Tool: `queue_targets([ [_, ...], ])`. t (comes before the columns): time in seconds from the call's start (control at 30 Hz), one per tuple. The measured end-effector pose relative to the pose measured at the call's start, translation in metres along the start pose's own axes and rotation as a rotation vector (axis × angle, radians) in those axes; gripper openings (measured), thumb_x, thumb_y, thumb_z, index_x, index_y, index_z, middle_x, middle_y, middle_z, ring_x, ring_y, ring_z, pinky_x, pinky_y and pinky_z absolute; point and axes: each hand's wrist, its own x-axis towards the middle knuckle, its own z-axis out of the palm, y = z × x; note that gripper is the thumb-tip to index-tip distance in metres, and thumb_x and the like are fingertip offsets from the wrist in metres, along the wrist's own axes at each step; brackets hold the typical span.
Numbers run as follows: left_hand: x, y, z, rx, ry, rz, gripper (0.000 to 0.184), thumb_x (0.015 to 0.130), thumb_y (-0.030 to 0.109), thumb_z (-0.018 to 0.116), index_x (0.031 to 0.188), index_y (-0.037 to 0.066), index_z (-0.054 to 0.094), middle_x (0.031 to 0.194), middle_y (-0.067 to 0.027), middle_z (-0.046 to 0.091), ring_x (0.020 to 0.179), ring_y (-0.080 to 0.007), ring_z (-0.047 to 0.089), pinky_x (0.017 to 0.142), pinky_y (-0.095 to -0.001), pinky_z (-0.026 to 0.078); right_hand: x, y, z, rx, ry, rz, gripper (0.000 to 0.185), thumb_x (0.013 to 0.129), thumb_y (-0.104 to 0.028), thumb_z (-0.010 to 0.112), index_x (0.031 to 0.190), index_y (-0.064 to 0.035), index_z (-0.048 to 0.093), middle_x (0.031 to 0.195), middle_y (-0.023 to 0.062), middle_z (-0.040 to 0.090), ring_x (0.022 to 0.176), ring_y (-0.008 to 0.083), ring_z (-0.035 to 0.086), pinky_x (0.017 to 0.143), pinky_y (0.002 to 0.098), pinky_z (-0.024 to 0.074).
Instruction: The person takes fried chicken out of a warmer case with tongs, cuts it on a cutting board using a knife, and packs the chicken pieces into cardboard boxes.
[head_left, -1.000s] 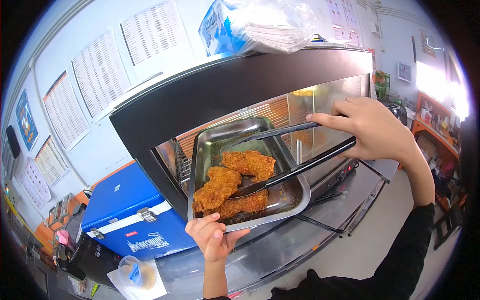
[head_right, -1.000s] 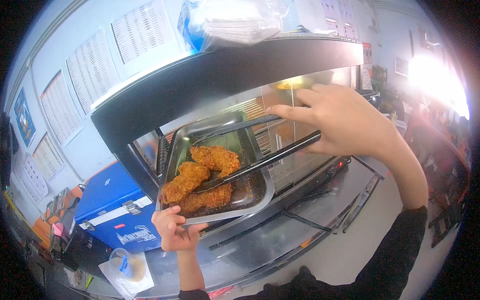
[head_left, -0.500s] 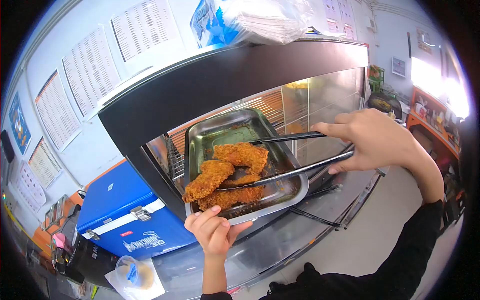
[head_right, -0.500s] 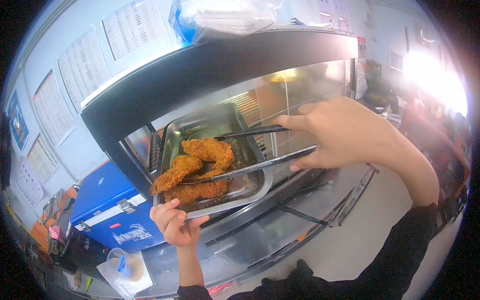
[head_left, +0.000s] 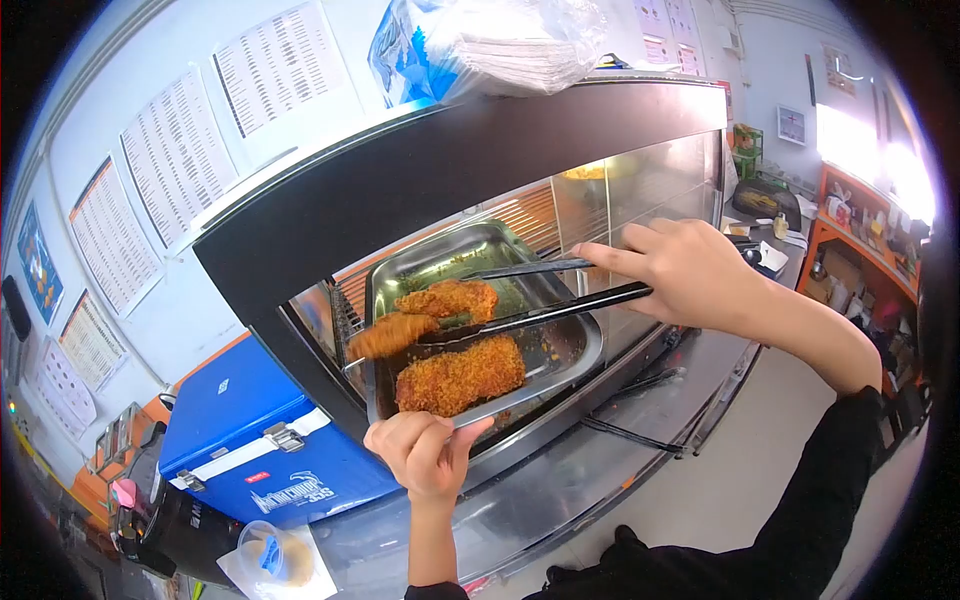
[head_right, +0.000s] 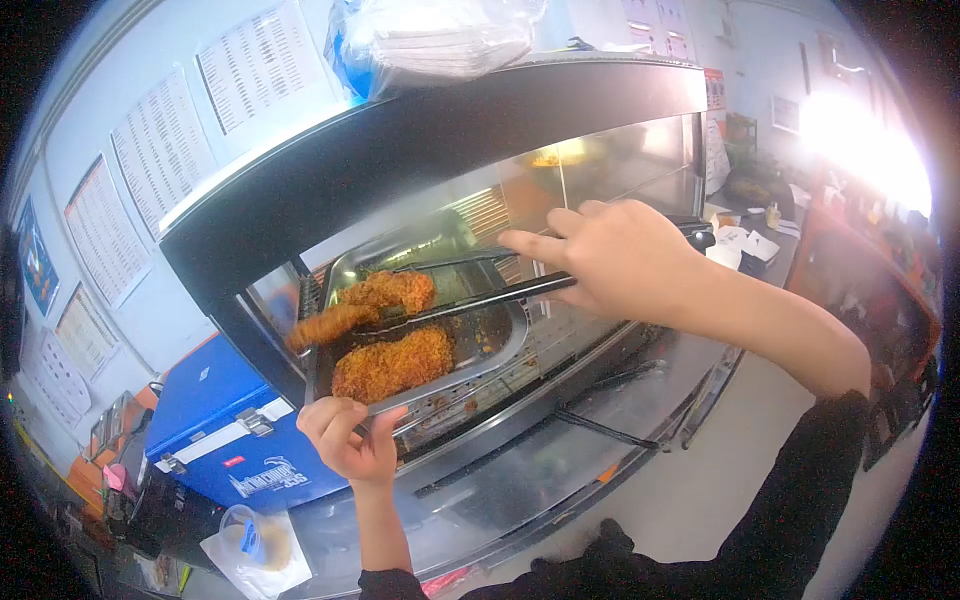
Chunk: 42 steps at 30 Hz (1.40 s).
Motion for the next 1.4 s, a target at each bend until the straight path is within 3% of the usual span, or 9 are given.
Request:
queue_targets([
  [0.17, 0.006, -0.007, 0.009, 0.037, -0.013, -0.032, 0.040, 0.058, 0.019, 0.080, 0.084, 0.009, 0.051, 0.077, -0.0033, 0.050, 0.075, -0.0225, 0.046, 0.069, -0.0330, 0.035, -0.007, 0.015, 0.008, 0.320, -0.028, 0.106, 0.057, 0.067, -0.029, 0.069, 0.119, -0.0182, 0.050, 0.068, 0.0076, 0.050, 0.061, 0.0269, 0.053, 0.056, 0.0359, 0.0421],
  [0.53, 0.007, -0.030, 0.023, 0.020, 0.032, -0.078, 0.035, 0.060, 0.008, 0.077, 0.082, 0.005, 0.050, 0.078, -0.0074, 0.051, 0.075, -0.0247, 0.046, 0.069, -0.0341, 0.038, -0.046, 0.021, -0.003, 0.239, 0.047, 0.309, 0.063, 0.063, -0.030, 0.071, 0.121, -0.0175, 0.049, 0.066, 0.0071, 0.044, 0.061, 0.0249, 0.047, 0.056, 0.0348, 0.0372],
  [0.63, 0.013, -0.039, 0.035, 0.098, 0.015, -0.093, 0.027, 0.067, 0.005, 0.071, 0.083, 0.004, 0.050, 0.078, -0.0077, 0.052, 0.080, -0.0259, 0.048, 0.083, -0.0405, 0.037, -0.061, 0.025, -0.010, 0.257, 0.078, 0.398, 0.064, 0.061, -0.026, 0.072, 0.120, -0.0167, 0.050, 0.068, 0.0075, 0.046, 0.063, 0.0251, 0.048, 0.060, 0.0344, 0.0384],
  [0.87, 0.022, -0.073, 0.077, 0.291, -0.283, -0.218, 0.016, 0.081, 0.020, 0.059, 0.083, 0.006, 0.052, 0.080, -0.0077, 0.052, 0.086, -0.0250, 0.048, 0.100, -0.0494, 0.023, -0.113, 0.036, -0.028, 0.198, 0.055, 0.530, 0.058, 0.070, -0.038, 0.066, 0.122, -0.0188, 0.049, 0.071, 0.0091, 0.050, 0.065, 0.0257, 0.053, 0.059, 0.0361, 0.0403],
  [1.0, 0.012, -0.082, 0.106, 0.613, -0.174, -0.101, 0.021, 0.082, 0.033, 0.058, 0.080, 0.011, 0.056, 0.078, -0.0026, 0.057, 0.078, -0.0234, 0.055, 0.093, -0.0494, 0.030, -0.144, 0.044, -0.033, 0.159, 0.014, 0.642, 0.058, 0.070, -0.042, 0.065, 0.122, -0.0199, 0.049, 0.078, 0.0117, 0.056, 0.069, 0.0294, 0.057, 0.061, 0.0371, 0.0448],
  [1.1, -0.002, -0.047, 0.144, 0.357, -0.010, -0.012, 0.018, 0.085, 0.028, 0.055, 0.096, 0.014, 0.058, 0.101, -0.0019, 0.056, 0.098, -0.0250, 0.053, 0.093, -0.0497, 0.029, -0.168, 0.052, -0.039, 0.139, -0.006, 0.704, 0.060, 0.068, -0.039, 0.067, 0.123, -0.0209, 0.049, 0.071, 0.0087, 0.050, 0.064, 0.0265, 0.052, 0.058, 0.0354, 0.0426],
  [1.2, -0.024, 0.021, 0.203, 0.251, -0.279, 0.115, 0.039, 0.090, 0.026, 0.044, 0.128, 0.018, 0.042, 0.133, -0.0069, 0.037, 0.127, -0.0296, 0.028, 0.098, -0.0541, 0.022, -0.194, 0.066, -0.034, 0.102, -0.043, 0.762, 0.057, 0.070, -0.039, 0.066, 0.121, -0.0210, 0.050, 0.073, 0.0096, 0.054, 0.066, 0.0285, 0.055, 0.060, 0.0365, 0.0440],
  [1.3, -0.041, 0.052, 0.263, 0.433, -0.479, 0.005, 0.041, 0.092, 0.024, 0.038, 0.132, 0.022, 0.036, 0.140, -0.0068, 0.027, 0.130, -0.0298, 0.022, 0.098, -0.0574, 0.018, -0.224, 0.094, -0.034, 0.091, -0.122, 0.863, 0.055, 0.071, -0.039, 0.065, 0.120, -0.0218, 0.050, 0.077, 0.0096, 0.056, 0.069, 0.0292, 0.057, 0.061, 0.0371, 0.0448],
  [1.4, -0.067, 0.027, 0.292, 0.663, -0.398, -0.070, 0.042, 0.092, 0.018, 0.038, 0.133, 0.023, 0.034, 0.141, -0.0038, 0.025, 0.128, -0.0312, 0.026, 0.098, -0.0605, 0.016, -0.260, 0.134, -0.032, 0.078, -0.093, 0.866, 0.054, 0.070, -0.038, 0.066, 0.120, -0.0220, 0.050, 0.074, 0.0087, 0.054, 0.067, 0.0277, 0.056, 0.060, 0.0368, 0.0440],
])
